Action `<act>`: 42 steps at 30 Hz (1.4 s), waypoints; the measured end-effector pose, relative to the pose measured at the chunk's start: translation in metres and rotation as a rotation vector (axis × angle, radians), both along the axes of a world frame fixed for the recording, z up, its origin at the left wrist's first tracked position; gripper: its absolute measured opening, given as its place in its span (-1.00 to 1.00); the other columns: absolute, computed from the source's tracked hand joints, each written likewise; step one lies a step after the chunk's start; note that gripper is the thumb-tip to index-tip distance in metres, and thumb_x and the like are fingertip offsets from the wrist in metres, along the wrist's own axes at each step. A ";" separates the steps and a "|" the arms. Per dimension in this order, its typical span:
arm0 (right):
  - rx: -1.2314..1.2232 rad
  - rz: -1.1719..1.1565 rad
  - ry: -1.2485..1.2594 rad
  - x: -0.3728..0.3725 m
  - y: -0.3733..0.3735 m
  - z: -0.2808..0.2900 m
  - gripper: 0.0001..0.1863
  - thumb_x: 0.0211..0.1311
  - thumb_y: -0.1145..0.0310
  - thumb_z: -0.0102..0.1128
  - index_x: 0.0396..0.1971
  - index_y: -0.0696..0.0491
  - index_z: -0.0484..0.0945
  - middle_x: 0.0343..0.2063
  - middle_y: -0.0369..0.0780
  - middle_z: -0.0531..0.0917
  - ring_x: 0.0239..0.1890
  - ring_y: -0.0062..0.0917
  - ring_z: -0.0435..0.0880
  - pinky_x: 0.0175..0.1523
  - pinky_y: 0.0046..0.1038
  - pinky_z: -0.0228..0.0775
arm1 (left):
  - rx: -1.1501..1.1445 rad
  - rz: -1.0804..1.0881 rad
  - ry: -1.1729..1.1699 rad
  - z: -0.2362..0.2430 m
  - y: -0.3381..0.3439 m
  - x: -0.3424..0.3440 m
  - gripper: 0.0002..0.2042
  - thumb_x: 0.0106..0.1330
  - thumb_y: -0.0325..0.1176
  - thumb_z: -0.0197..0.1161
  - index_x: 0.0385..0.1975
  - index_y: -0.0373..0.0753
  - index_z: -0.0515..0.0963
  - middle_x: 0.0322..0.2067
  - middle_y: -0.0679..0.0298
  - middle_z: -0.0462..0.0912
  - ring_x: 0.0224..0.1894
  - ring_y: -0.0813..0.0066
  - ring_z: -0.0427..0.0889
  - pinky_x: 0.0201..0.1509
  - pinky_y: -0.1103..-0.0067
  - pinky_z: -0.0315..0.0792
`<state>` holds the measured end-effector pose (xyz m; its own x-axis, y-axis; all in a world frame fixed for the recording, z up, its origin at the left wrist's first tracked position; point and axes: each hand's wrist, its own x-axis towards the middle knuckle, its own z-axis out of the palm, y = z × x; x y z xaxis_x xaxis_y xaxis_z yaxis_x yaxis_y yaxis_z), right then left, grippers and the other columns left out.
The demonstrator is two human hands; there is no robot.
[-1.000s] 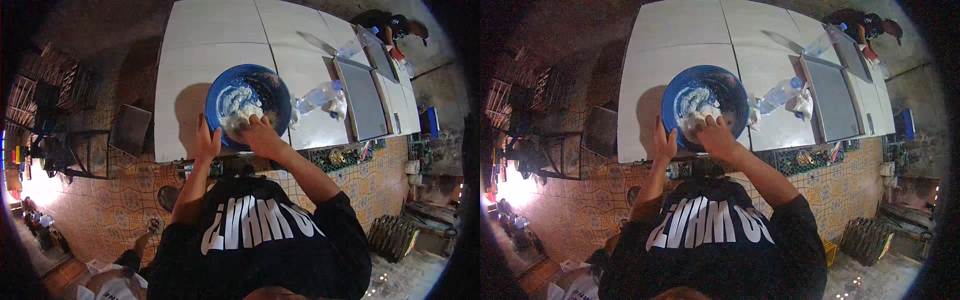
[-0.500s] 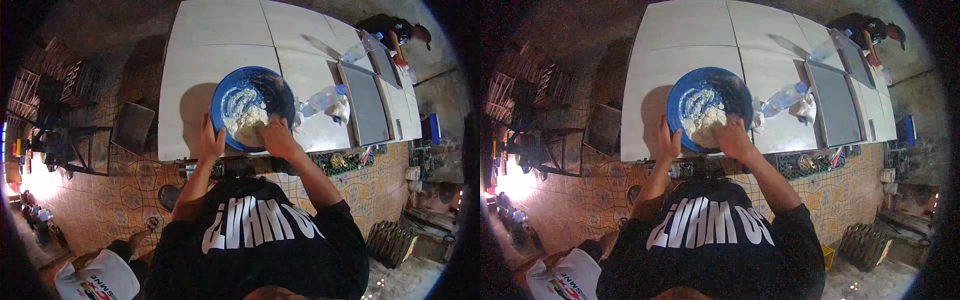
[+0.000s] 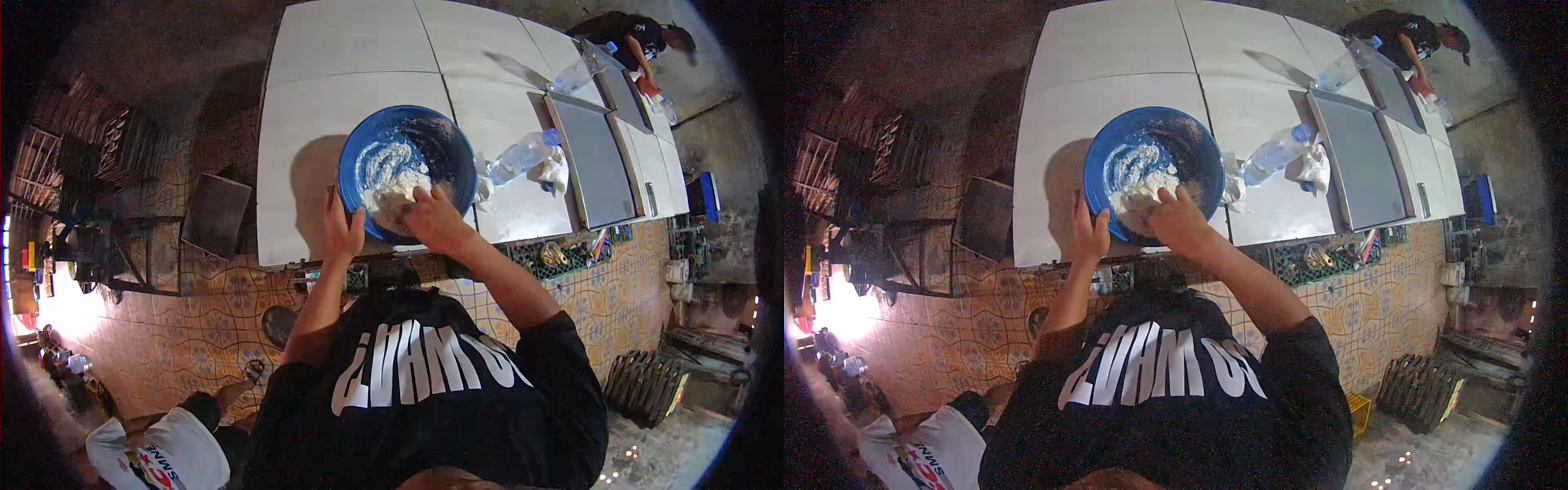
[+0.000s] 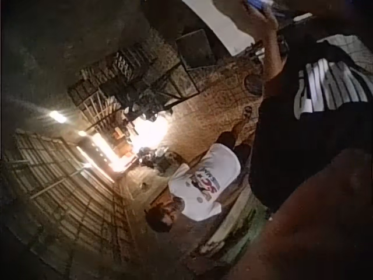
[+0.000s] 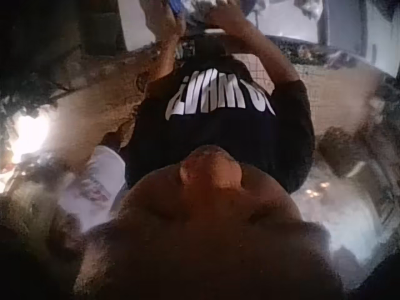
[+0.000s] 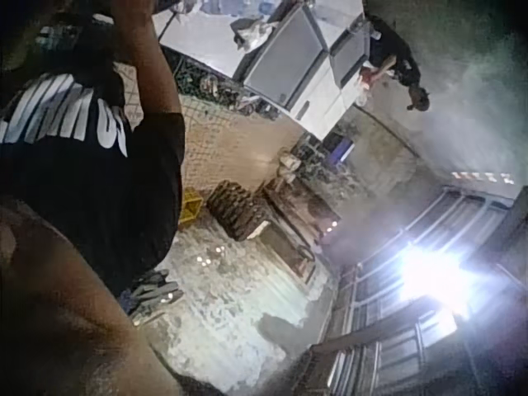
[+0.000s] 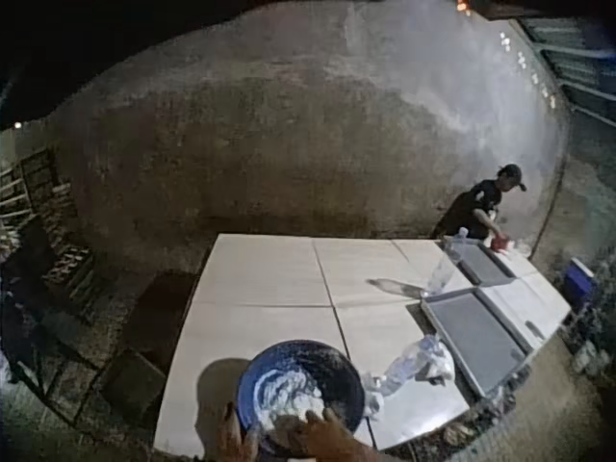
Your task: The person pours water from a plastic bottle into a bowl of flour and kneads the mixture by hand.
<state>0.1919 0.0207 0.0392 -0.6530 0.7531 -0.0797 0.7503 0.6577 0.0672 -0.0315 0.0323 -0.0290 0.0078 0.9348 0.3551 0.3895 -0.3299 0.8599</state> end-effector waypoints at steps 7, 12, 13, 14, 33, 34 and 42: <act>0.072 -0.181 0.271 0.015 0.018 0.019 -0.80 0.08 0.43 0.19 -0.32 -0.04 0.74 -0.25 -0.23 0.72 0.06 -0.26 0.49 0.02 -0.12 0.26 | 0.021 0.033 0.095 -0.006 -0.002 -0.001 -0.38 0.29 -0.22 0.15 0.34 -0.37 0.30 0.22 -0.24 0.42 0.21 -0.35 0.38 0.36 0.01 0.21; -0.026 -0.049 0.082 0.004 0.009 -0.012 -0.86 0.06 0.42 0.21 -0.39 -0.01 0.72 -0.30 -0.25 0.70 0.00 -0.30 0.50 -0.01 -0.13 0.26 | -0.102 -0.063 -0.010 0.001 0.004 0.004 -0.35 0.29 -0.23 0.14 0.38 -0.35 0.25 0.28 -0.23 0.37 0.28 -0.35 0.34 0.41 0.05 0.19; -0.100 -0.046 0.024 -0.006 0.007 -0.002 -0.83 0.06 0.43 0.20 -0.37 -0.05 0.74 -0.28 -0.23 0.70 -0.03 -0.29 0.52 -0.02 -0.14 0.27 | -0.030 -0.022 0.093 -0.007 0.003 -0.002 -0.36 0.29 -0.23 0.14 0.37 -0.36 0.26 0.23 -0.20 0.40 0.23 -0.32 0.37 0.37 0.06 0.23; -0.102 -0.046 0.024 -0.004 0.005 0.007 -0.83 0.06 0.43 0.20 -0.37 -0.05 0.74 -0.28 -0.23 0.70 -0.03 -0.29 0.52 -0.02 -0.14 0.27 | 0.041 0.002 0.193 -0.008 0.003 -0.003 -0.37 0.29 -0.24 0.14 0.36 -0.36 0.28 0.18 -0.18 0.43 0.18 -0.29 0.41 0.32 0.07 0.27; -0.070 -0.174 0.358 -0.027 0.006 0.025 -0.65 0.08 0.49 0.16 -0.10 -0.02 0.71 -0.22 -0.21 0.72 0.02 -0.23 0.53 0.04 -0.12 0.30 | -0.108 -0.046 0.073 -0.017 -0.002 -0.006 -0.34 0.22 -0.35 0.11 0.38 -0.39 0.24 0.20 -0.29 0.40 0.27 -0.27 0.40 0.31 0.13 0.33; -0.069 -0.176 0.359 -0.031 0.006 0.021 -0.65 0.08 0.49 0.16 -0.10 -0.02 0.71 -0.22 -0.21 0.72 0.02 -0.23 0.53 0.04 -0.12 0.30 | 0.011 0.020 0.101 -0.017 -0.002 -0.002 -0.36 0.22 -0.36 0.11 0.36 -0.39 0.26 0.18 -0.30 0.41 0.23 -0.27 0.42 0.28 0.13 0.34; 0.091 0.039 0.044 -0.014 0.008 -0.007 -0.92 0.00 0.38 0.28 -0.50 -0.02 0.73 -0.39 -0.27 0.72 0.09 -0.22 0.51 0.10 -0.15 0.30 | -0.015 0.023 0.035 0.013 0.000 0.006 -0.31 0.19 -0.38 0.11 0.40 -0.38 0.21 0.09 -0.24 0.45 0.08 -0.22 0.48 0.17 0.14 0.39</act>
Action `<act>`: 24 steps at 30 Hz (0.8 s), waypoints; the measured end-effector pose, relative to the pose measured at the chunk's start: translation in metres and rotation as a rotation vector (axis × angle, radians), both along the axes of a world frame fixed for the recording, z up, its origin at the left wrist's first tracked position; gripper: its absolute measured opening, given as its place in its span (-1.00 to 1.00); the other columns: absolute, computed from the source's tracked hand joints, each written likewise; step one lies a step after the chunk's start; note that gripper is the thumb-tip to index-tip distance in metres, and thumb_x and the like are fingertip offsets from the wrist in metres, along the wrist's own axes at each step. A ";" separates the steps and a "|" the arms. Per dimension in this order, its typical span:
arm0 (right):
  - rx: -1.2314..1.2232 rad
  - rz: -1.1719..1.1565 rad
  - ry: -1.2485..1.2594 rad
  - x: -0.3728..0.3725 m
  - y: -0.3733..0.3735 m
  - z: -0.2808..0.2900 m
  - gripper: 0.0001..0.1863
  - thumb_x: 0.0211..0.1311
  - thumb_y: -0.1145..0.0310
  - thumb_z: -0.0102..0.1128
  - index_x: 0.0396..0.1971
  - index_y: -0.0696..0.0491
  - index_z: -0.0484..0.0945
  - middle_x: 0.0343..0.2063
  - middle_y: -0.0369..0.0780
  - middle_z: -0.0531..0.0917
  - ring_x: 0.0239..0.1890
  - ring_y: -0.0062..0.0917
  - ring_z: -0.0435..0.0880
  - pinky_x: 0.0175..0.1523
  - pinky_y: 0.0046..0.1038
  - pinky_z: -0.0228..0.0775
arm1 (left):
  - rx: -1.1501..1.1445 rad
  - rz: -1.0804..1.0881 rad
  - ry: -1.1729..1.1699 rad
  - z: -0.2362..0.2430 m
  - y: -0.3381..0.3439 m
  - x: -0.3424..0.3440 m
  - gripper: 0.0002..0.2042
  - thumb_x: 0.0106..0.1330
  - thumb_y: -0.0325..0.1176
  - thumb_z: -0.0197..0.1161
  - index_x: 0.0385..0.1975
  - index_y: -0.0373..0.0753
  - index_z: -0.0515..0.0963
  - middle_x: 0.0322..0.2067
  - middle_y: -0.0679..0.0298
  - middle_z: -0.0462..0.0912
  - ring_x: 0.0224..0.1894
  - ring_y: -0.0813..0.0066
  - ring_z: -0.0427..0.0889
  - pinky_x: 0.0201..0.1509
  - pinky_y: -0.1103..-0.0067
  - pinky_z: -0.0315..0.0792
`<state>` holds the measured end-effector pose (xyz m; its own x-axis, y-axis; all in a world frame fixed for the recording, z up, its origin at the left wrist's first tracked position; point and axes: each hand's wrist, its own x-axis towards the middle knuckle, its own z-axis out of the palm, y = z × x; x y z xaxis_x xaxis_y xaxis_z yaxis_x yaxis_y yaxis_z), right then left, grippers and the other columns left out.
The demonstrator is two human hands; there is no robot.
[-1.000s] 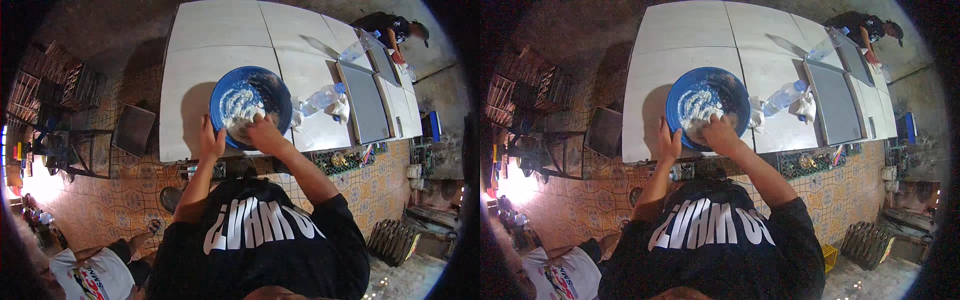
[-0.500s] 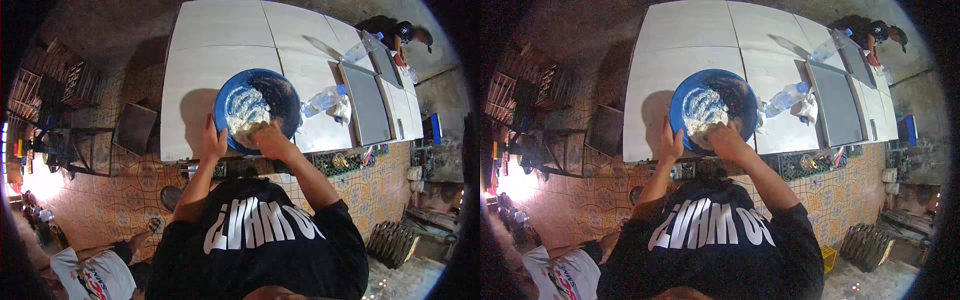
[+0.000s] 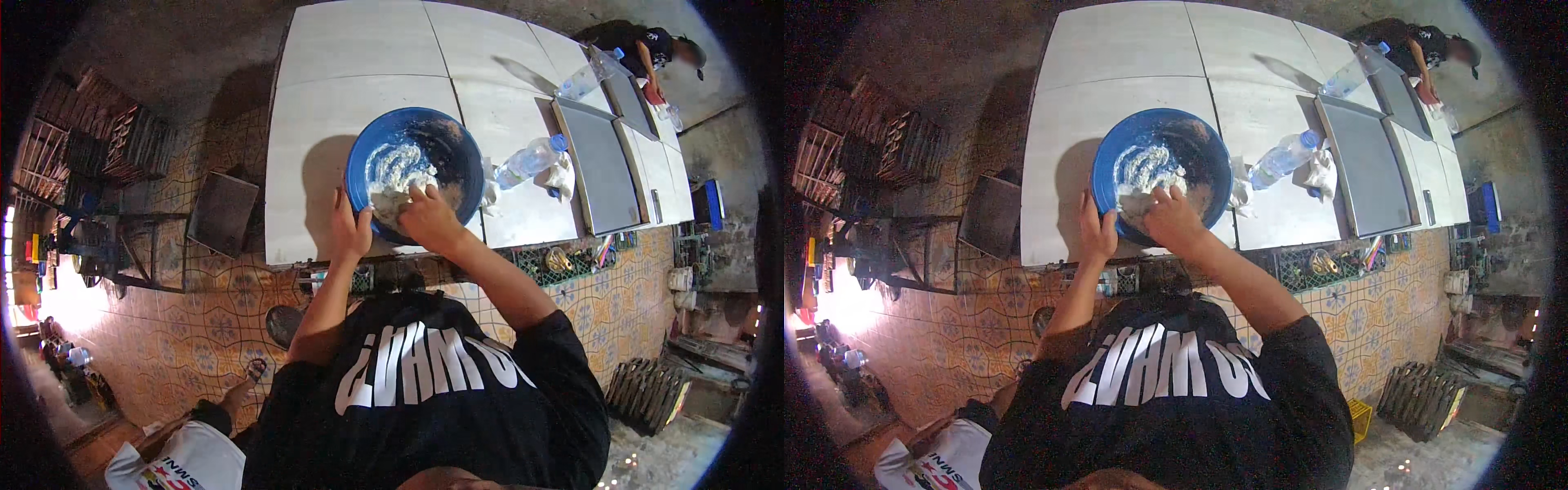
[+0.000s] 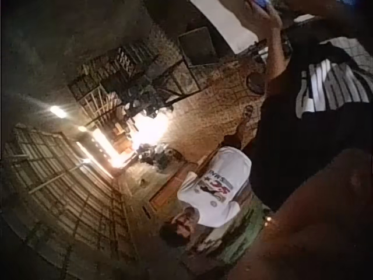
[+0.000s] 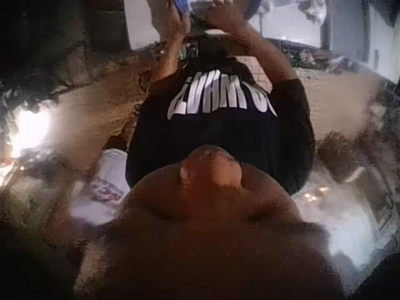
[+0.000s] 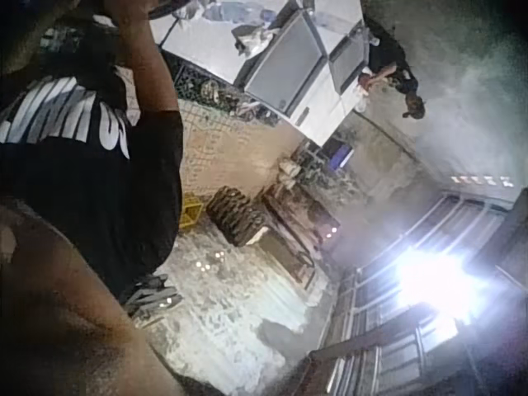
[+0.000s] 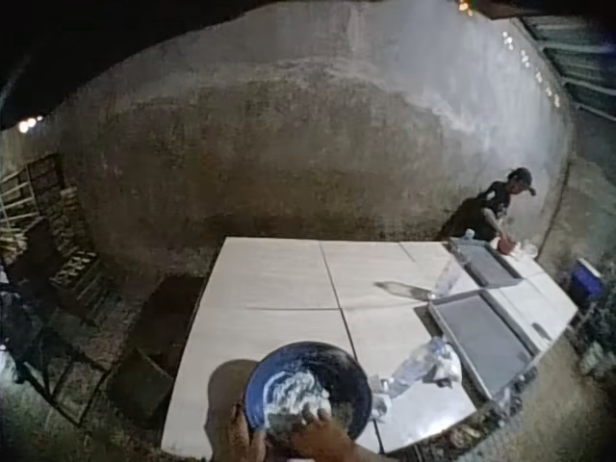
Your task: The person pours water from a plastic bottle into a bowl of flour and kneads the mixture by hand.
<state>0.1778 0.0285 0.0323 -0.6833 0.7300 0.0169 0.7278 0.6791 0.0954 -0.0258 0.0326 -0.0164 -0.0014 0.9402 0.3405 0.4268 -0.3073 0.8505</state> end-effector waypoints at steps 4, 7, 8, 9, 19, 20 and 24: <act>-0.237 -0.060 0.055 0.022 0.010 0.026 -0.86 -0.01 0.48 0.22 -0.47 -0.04 0.74 -0.36 -0.28 0.72 0.02 -0.28 0.52 0.07 -0.15 0.22 | -0.045 0.030 -0.054 0.008 -0.004 -0.001 -0.36 0.19 -0.38 0.08 0.34 -0.42 0.29 0.18 -0.26 0.42 0.20 -0.30 0.41 0.37 0.13 0.23; -0.193 -0.242 0.238 0.046 0.012 0.032 -0.62 0.02 0.57 0.11 -0.18 -0.09 0.73 -0.26 -0.21 0.71 -0.01 -0.25 0.54 0.07 -0.13 0.25 | 0.005 0.017 -0.031 0.004 -0.001 -0.002 -0.32 0.19 -0.38 0.08 0.40 -0.37 0.22 0.16 -0.24 0.43 0.17 -0.27 0.43 0.33 0.12 0.27; -0.195 -0.236 0.236 0.048 0.010 0.032 -0.62 0.02 0.57 0.11 -0.18 -0.09 0.73 -0.26 -0.21 0.71 -0.01 -0.25 0.54 0.07 -0.13 0.25 | 0.082 0.011 0.029 0.000 0.001 -0.004 -0.27 0.20 -0.38 0.08 0.46 -0.33 0.15 0.15 -0.22 0.43 0.15 -0.24 0.44 0.30 0.10 0.30; -0.214 -0.292 0.101 0.049 0.007 0.033 -0.60 0.04 0.56 0.11 -0.12 -0.07 0.70 -0.24 -0.18 0.71 -0.02 -0.22 0.54 0.07 -0.10 0.25 | 0.080 0.017 0.029 -0.003 0.000 -0.006 -0.27 0.20 -0.38 0.08 0.46 -0.33 0.15 0.15 -0.22 0.43 0.15 -0.24 0.44 0.30 0.10 0.30; -0.235 -0.266 0.395 0.016 -0.009 0.014 -0.51 0.08 0.47 0.17 0.09 -0.04 0.61 -0.14 -0.13 0.67 0.12 -0.21 0.46 0.07 -0.03 0.20 | 0.025 -0.024 0.034 -0.009 0.001 -0.004 -0.31 0.26 -0.35 0.08 0.45 -0.31 0.16 0.18 -0.20 0.42 0.14 -0.27 0.49 0.24 0.15 0.40; -0.236 -0.271 0.398 0.009 -0.010 0.020 -0.51 0.08 0.47 0.17 0.09 -0.04 0.61 -0.14 -0.13 0.67 0.12 -0.21 0.46 0.07 -0.03 0.20 | 0.022 -0.031 -0.006 -0.009 0.001 -0.003 -0.31 0.26 -0.34 0.08 0.45 -0.30 0.17 0.18 -0.20 0.42 0.12 -0.28 0.50 0.21 0.15 0.42; -0.090 -0.109 0.154 -0.005 -0.013 0.006 -0.78 0.07 0.33 0.23 -0.25 -0.11 0.74 -0.29 -0.24 0.70 0.00 -0.32 0.53 -0.03 -0.16 0.31 | -0.098 -0.081 -0.068 -0.015 0.001 -0.003 -0.32 0.25 -0.35 0.06 0.44 -0.29 0.19 0.17 -0.22 0.42 0.13 -0.28 0.49 0.20 0.13 0.42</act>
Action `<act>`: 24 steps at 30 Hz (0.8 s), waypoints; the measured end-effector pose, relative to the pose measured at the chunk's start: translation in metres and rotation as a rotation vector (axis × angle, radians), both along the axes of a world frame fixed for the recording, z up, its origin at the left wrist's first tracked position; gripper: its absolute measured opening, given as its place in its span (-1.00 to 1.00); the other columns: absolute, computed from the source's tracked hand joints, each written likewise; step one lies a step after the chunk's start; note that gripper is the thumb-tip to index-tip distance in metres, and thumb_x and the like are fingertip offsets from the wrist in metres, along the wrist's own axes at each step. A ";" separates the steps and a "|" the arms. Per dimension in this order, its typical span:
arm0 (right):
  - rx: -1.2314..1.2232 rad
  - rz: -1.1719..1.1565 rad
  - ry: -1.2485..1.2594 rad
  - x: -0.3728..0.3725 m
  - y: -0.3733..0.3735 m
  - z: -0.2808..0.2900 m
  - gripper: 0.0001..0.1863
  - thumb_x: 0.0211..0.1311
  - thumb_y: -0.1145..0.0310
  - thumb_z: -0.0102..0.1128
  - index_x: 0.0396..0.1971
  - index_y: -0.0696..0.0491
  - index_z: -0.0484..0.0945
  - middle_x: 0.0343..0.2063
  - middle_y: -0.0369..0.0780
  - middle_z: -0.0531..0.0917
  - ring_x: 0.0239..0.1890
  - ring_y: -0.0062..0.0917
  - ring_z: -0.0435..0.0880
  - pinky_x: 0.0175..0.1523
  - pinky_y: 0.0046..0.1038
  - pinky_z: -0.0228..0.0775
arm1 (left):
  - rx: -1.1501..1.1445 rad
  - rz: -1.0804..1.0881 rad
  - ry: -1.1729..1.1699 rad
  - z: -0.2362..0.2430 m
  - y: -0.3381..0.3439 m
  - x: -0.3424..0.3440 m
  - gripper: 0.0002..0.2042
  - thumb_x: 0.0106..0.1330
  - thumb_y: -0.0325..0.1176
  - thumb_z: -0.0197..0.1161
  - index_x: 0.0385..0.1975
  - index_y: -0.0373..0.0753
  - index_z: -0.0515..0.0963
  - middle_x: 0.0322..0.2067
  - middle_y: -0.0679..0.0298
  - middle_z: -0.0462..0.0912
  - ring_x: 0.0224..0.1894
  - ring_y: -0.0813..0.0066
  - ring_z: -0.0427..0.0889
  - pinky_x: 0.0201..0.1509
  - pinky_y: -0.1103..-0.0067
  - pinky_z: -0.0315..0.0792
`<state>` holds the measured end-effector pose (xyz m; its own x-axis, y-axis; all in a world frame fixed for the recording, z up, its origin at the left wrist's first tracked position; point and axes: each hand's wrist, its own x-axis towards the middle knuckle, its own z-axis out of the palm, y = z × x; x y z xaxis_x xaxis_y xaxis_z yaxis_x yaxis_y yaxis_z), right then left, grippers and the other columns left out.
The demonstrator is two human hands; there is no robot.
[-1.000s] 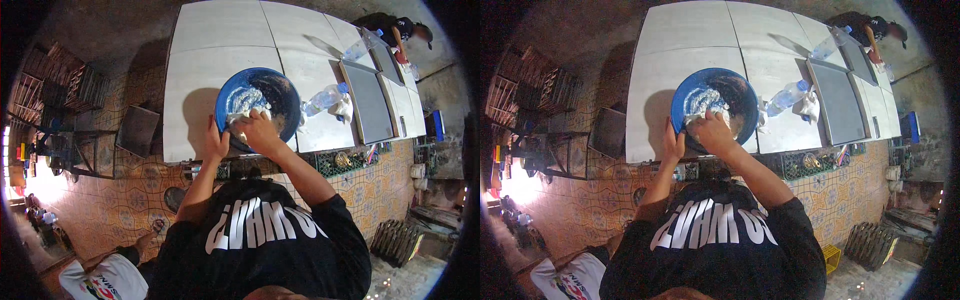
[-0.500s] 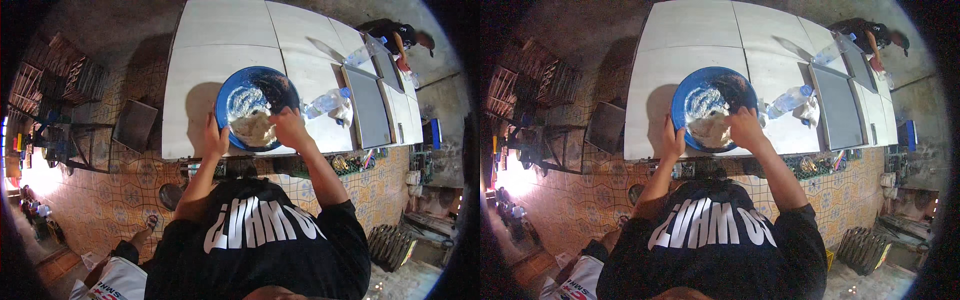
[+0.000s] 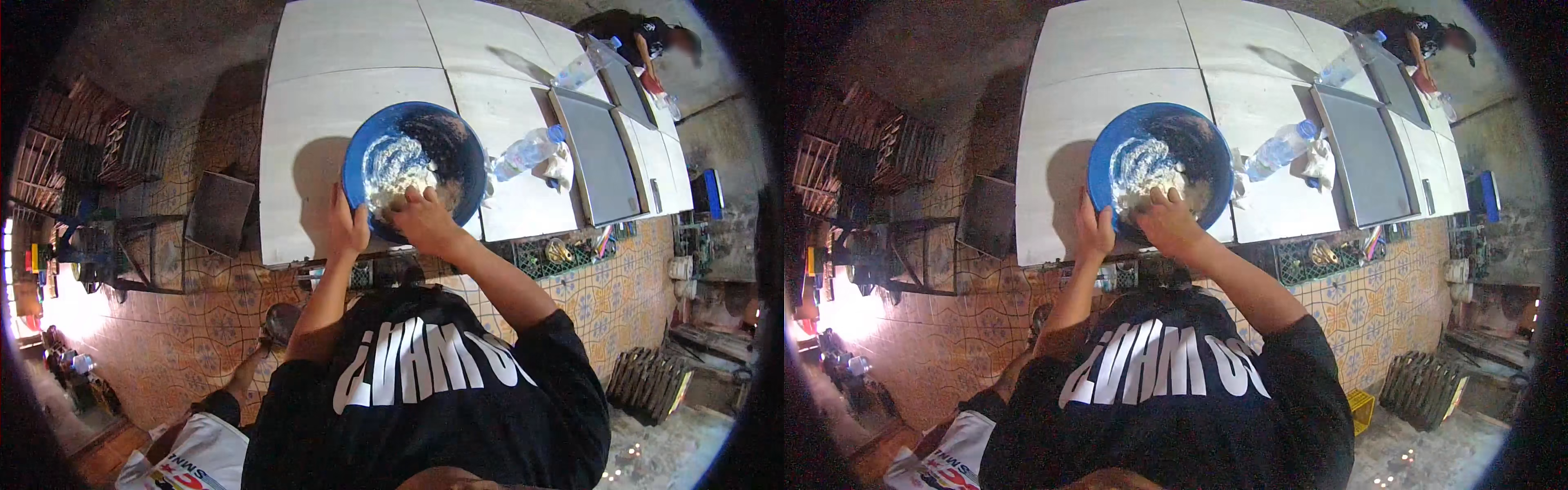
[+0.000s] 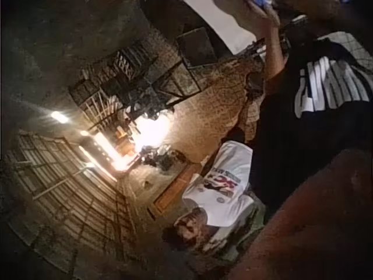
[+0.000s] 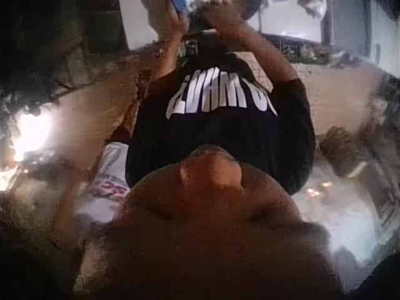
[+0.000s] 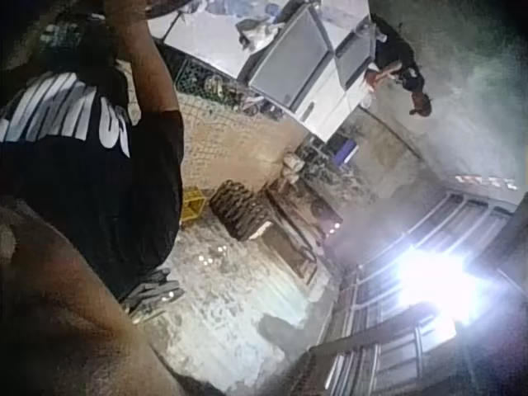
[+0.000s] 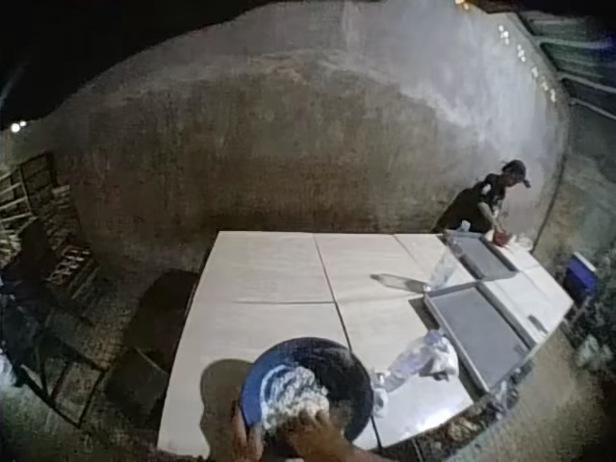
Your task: The person pours water from a plastic bottle into a bowl of flour and kneads the mixture by hand.
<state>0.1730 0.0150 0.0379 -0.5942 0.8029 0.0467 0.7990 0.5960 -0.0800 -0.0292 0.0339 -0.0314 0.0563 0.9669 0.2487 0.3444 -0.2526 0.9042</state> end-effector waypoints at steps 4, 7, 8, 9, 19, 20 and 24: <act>0.061 0.087 -0.118 0.011 0.010 0.006 -0.90 0.01 0.34 0.27 -0.51 -0.06 0.74 -0.46 -0.27 0.70 -0.02 -0.33 0.55 -0.03 -0.16 0.30 | 0.099 0.066 0.024 0.000 0.003 0.000 -0.32 0.26 -0.35 0.08 0.44 -0.35 0.17 0.13 -0.25 0.46 0.12 -0.29 0.49 0.21 0.12 0.40; -0.074 -0.018 -0.148 0.024 0.015 0.021 -0.90 0.01 0.36 0.26 -0.47 -0.04 0.73 -0.42 -0.21 0.72 0.02 -0.28 0.56 0.04 -0.08 0.23 | 0.098 0.068 0.024 -0.005 0.000 -0.004 -0.31 0.26 -0.35 0.08 0.45 -0.33 0.17 0.17 -0.25 0.44 0.13 -0.29 0.49 0.23 0.13 0.40; -0.074 -0.014 -0.154 0.032 0.014 0.025 -0.90 0.01 0.36 0.26 -0.47 -0.04 0.73 -0.42 -0.21 0.72 0.02 -0.28 0.56 0.04 -0.08 0.23 | 0.046 0.068 -0.011 0.001 -0.002 -0.001 -0.31 0.25 -0.36 0.08 0.44 -0.32 0.18 0.18 -0.25 0.44 0.14 -0.29 0.49 0.23 0.13 0.39; -0.125 -0.067 -0.105 0.041 0.012 0.029 -0.88 0.02 0.38 0.28 -0.38 -0.03 0.69 -0.33 -0.16 0.70 -0.01 -0.25 0.54 0.03 -0.07 0.21 | -0.007 0.068 -0.046 0.004 -0.002 0.001 -0.31 0.24 -0.36 0.08 0.44 -0.31 0.18 0.19 -0.24 0.44 0.15 -0.28 0.49 0.24 0.13 0.39; -0.063 -0.183 -0.081 0.021 0.010 0.000 -0.91 0.00 0.39 0.23 -0.45 -0.05 0.68 -0.45 -0.18 0.70 -0.22 -0.23 0.67 0.02 -0.08 0.21 | -0.043 0.069 0.034 0.010 -0.004 -0.002 -0.37 0.23 -0.34 0.09 0.37 -0.34 0.28 0.14 -0.20 0.48 0.08 -0.22 0.54 0.16 0.10 0.41; -0.061 -0.188 -0.077 0.022 0.013 0.002 -0.91 0.00 0.39 0.23 -0.45 -0.05 0.68 -0.45 -0.18 0.70 -0.22 -0.23 0.67 0.02 -0.08 0.21 | 0.007 0.052 0.041 0.010 -0.002 -0.001 -0.37 0.23 -0.34 0.08 0.37 -0.34 0.27 0.14 -0.21 0.48 0.06 -0.22 0.54 0.16 0.09 0.41; 0.005 -0.282 0.094 0.028 0.011 0.014 -0.76 0.03 0.43 0.19 -0.28 -0.07 0.74 -0.35 -0.20 0.73 -0.05 -0.24 0.59 0.00 -0.07 0.19 | 0.116 0.101 0.088 -0.007 -0.002 -0.004 -0.36 0.24 -0.35 0.06 0.38 -0.38 0.25 0.11 -0.23 0.47 0.04 -0.22 0.54 0.14 0.09 0.40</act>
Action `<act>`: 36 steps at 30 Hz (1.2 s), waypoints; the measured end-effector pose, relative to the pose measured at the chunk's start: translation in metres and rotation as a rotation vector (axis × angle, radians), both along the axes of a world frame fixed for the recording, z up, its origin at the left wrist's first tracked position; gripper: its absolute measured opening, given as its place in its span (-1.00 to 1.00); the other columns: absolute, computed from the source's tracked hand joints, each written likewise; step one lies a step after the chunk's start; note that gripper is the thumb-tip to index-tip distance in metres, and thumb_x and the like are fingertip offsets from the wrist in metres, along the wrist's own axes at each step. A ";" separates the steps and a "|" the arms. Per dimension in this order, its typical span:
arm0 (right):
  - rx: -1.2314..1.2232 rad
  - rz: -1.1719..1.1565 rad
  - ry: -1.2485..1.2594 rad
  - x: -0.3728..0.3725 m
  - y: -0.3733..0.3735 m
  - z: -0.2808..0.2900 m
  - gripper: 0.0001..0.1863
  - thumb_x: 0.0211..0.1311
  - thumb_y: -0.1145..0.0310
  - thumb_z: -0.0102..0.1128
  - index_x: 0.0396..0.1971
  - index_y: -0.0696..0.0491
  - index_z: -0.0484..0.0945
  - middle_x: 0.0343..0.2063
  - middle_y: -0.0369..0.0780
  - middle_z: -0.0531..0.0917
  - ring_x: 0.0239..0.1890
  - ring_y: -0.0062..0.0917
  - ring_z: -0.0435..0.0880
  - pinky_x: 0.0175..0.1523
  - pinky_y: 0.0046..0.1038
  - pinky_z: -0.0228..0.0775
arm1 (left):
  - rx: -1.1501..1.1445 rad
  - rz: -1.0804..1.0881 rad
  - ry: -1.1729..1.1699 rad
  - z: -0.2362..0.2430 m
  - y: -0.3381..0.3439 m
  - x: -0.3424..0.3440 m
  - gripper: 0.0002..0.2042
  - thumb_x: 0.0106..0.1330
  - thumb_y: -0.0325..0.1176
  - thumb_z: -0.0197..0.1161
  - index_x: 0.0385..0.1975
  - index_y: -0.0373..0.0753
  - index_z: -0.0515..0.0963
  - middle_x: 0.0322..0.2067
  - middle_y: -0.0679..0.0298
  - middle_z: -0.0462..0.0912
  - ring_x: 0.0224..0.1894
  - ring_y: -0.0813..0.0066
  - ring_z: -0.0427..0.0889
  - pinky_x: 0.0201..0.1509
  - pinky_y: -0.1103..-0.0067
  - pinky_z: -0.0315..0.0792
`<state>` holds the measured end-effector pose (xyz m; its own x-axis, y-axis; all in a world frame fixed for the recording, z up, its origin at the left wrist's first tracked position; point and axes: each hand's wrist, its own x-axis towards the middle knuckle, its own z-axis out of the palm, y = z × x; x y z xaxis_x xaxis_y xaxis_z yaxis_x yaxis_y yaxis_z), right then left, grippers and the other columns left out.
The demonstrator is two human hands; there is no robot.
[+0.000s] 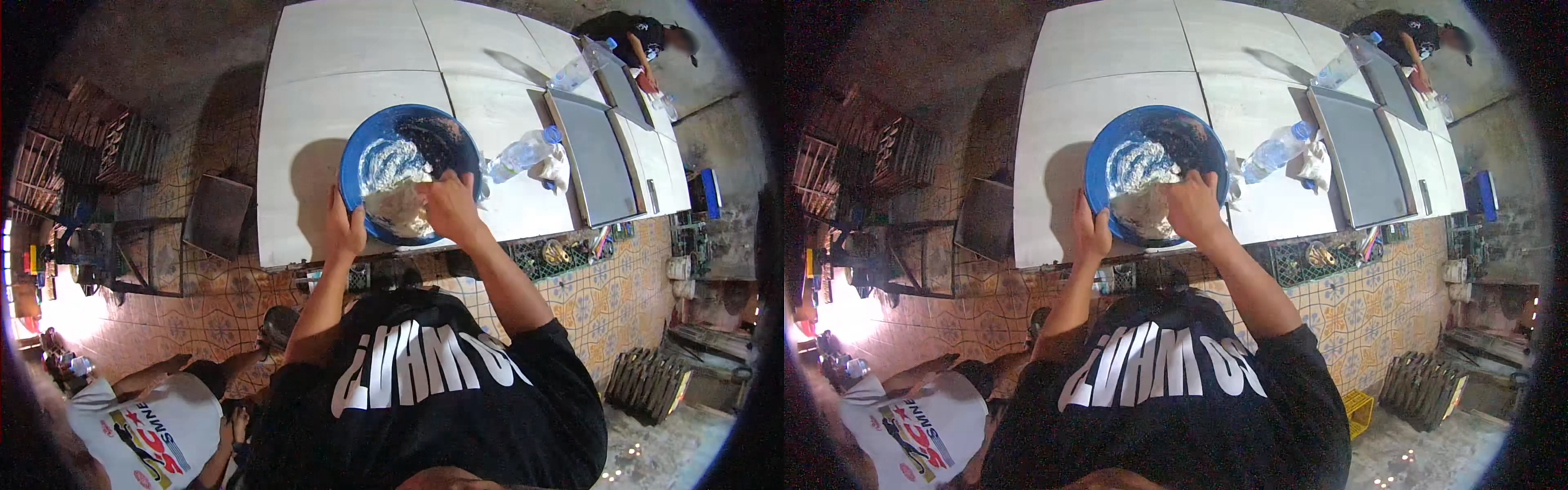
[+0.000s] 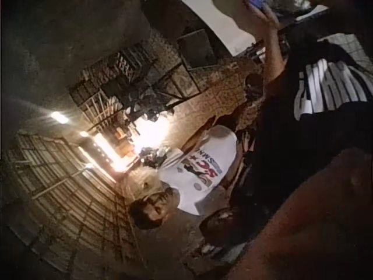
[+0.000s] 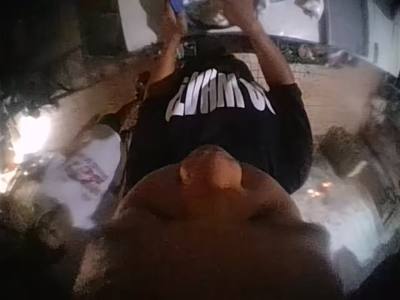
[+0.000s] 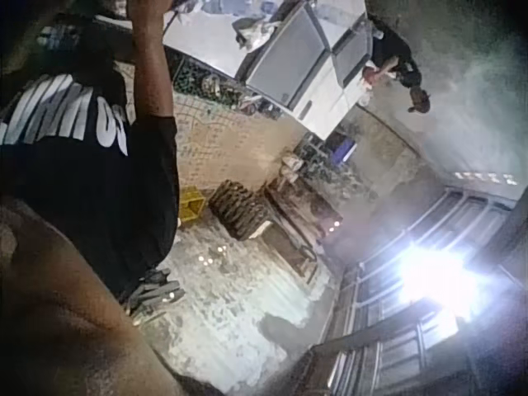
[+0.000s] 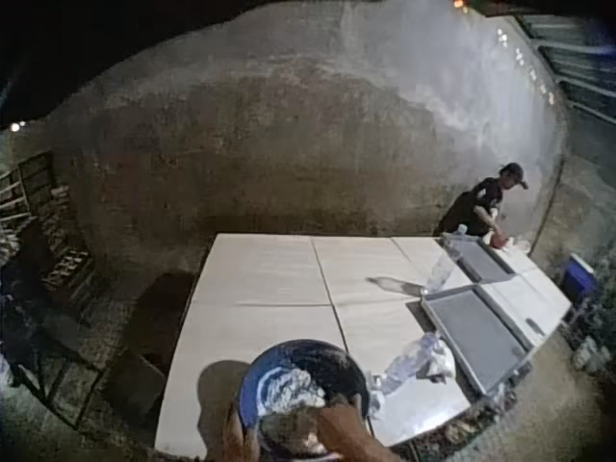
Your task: The person pours water from a plastic bottle into a bowl of flour and kneads the mixture by hand.
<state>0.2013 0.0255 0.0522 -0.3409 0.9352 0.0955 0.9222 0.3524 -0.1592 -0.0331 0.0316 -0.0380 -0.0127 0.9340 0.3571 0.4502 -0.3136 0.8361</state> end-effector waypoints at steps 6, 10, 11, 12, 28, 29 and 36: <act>0.121 -0.071 0.101 -0.015 -0.011 -0.003 -0.52 0.07 0.39 0.23 0.08 0.00 0.61 -0.25 -0.19 0.73 0.10 -0.20 0.43 0.08 0.01 0.15 | 0.037 -0.013 -0.056 0.003 0.004 0.002 -0.35 0.21 -0.35 0.09 0.37 -0.38 0.26 0.08 -0.21 0.49 0.04 -0.21 0.54 0.10 0.14 0.45; -0.081 0.100 -0.201 -0.007 -0.016 -0.029 -0.73 0.17 0.25 0.18 -0.23 0.04 0.73 -0.22 -0.10 0.72 0.22 -0.13 0.39 0.15 0.09 0.13 | -0.079 -0.071 -0.068 0.024 0.004 0.010 -0.36 0.20 -0.36 0.09 0.36 -0.36 0.27 0.07 -0.19 0.50 0.04 -0.21 0.53 0.10 0.14 0.44; -0.131 0.142 -0.240 -0.010 -0.014 -0.014 -0.74 0.22 0.20 0.16 -0.39 0.03 0.76 -0.29 -0.08 0.72 0.25 -0.09 0.38 0.16 0.12 0.12 | -0.075 -0.049 -0.095 0.024 0.003 0.008 -0.36 0.19 -0.36 0.08 0.35 -0.35 0.28 0.06 -0.18 0.51 0.04 -0.21 0.53 0.11 0.13 0.43; -0.133 0.145 -0.239 -0.010 -0.012 -0.002 -0.74 0.22 0.20 0.16 -0.39 0.03 0.76 -0.29 -0.08 0.72 0.25 -0.09 0.38 0.16 0.12 0.12 | -0.071 -0.026 -0.122 0.024 0.002 0.006 -0.36 0.18 -0.36 0.08 0.35 -0.35 0.29 0.04 -0.17 0.51 0.04 -0.21 0.53 0.13 0.12 0.42; -0.181 0.025 -0.085 -0.012 -0.009 -0.006 -0.53 0.06 0.11 0.36 -0.06 0.06 0.67 -0.20 -0.13 0.72 0.09 -0.14 0.44 0.11 0.03 0.14 | 0.076 -0.025 -0.037 0.023 0.005 0.010 -0.34 0.19 -0.34 0.04 0.38 -0.31 0.27 0.10 -0.22 0.47 0.10 -0.25 0.49 0.22 0.08 0.37; -0.247 0.063 0.023 -0.015 -0.008 -0.003 -0.59 0.09 0.12 0.35 -0.10 0.03 0.69 -0.20 -0.15 0.72 0.09 -0.15 0.45 0.11 0.03 0.14 | 0.039 -0.033 -0.066 0.024 0.003 0.010 -0.36 0.20 -0.34 0.03 0.37 -0.31 0.28 0.09 -0.23 0.48 0.08 -0.26 0.50 0.19 0.08 0.39; -0.086 -0.057 0.263 0.012 0.004 0.002 -0.64 0.15 0.17 0.33 -0.05 -0.07 0.70 -0.23 -0.13 0.73 0.13 -0.10 0.46 0.12 0.03 0.16 | 0.168 0.015 -0.021 0.017 0.005 0.009 -0.38 0.24 -0.31 0.03 0.36 -0.33 0.29 0.10 -0.23 0.49 0.01 -0.27 0.54 0.12 0.10 0.43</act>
<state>0.2130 0.0300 0.0542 -0.2611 0.9608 0.0930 0.8633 0.2755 -0.4228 -0.0242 0.0367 -0.0210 -0.0349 0.8608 0.5078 0.4390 -0.4432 0.7815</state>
